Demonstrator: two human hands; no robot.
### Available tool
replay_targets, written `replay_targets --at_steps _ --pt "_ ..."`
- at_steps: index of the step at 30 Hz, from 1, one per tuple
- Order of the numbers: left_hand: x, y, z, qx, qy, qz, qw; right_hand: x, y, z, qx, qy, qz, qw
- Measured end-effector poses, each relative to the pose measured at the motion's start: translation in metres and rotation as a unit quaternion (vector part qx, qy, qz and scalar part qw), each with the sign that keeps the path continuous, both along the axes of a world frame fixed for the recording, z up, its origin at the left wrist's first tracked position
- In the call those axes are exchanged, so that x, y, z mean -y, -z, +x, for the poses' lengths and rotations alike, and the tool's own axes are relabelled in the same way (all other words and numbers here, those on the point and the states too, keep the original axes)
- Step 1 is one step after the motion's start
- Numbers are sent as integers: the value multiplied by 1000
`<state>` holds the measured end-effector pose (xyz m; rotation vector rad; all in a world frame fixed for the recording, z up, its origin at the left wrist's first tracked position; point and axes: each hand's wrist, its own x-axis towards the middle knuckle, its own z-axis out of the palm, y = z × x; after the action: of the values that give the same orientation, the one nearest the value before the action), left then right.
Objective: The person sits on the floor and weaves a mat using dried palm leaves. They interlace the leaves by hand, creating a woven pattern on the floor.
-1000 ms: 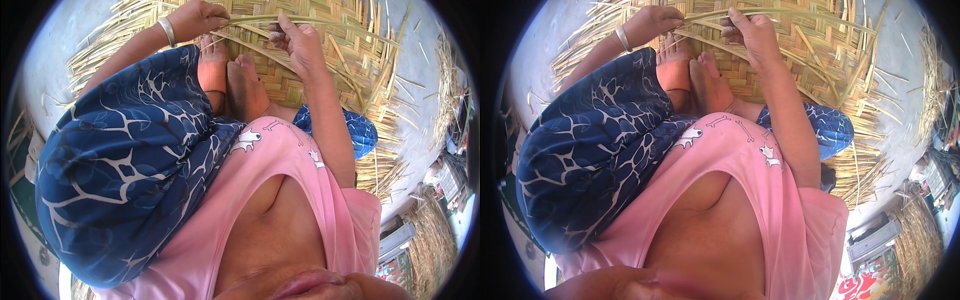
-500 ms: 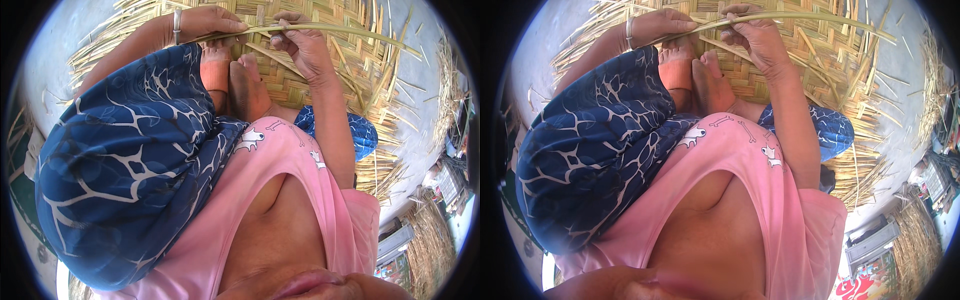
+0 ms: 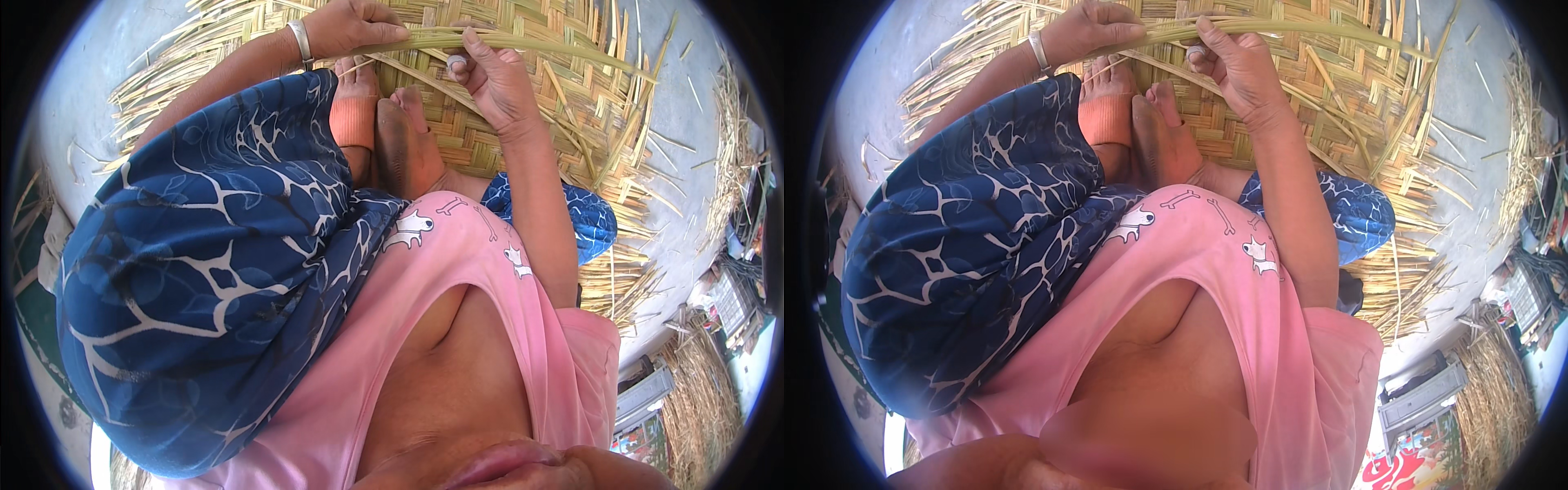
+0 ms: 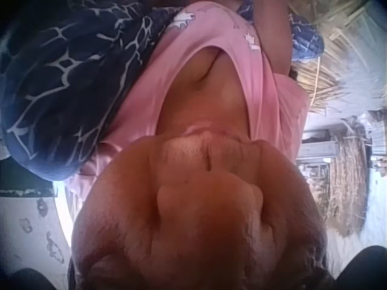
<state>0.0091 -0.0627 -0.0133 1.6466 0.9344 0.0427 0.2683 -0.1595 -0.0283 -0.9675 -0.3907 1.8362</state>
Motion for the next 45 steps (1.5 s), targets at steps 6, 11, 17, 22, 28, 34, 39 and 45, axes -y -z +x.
replay_targets --at_steps 6,11,17,22,28,34,39,45 --pt "3 -20 6 0 12 79 997 -4 11 3 -3 2 -8 1000" --pt "-7 -15 0 -73 88 142 983 -11 12 6 106 22 -21 994" --pt "-19 -38 -3 -212 48 121 969 -26 12 37 1 129 -9 992" --pt "-56 -75 -10 -388 91 370 839 -41 27 50 -34 213 -88 973" --pt "-92 -102 14 -414 121 390 813 -62 33 30 -40 269 -63 960" --pt "-116 -37 21 -222 91 125 963 -88 19 10 -19 163 12 986" --pt "-132 -7 46 -121 60 13 991 -116 13 15 46 131 43 989" --pt "-175 28 40 -160 -22 399 903 -190 11 31 93 66 54 992"
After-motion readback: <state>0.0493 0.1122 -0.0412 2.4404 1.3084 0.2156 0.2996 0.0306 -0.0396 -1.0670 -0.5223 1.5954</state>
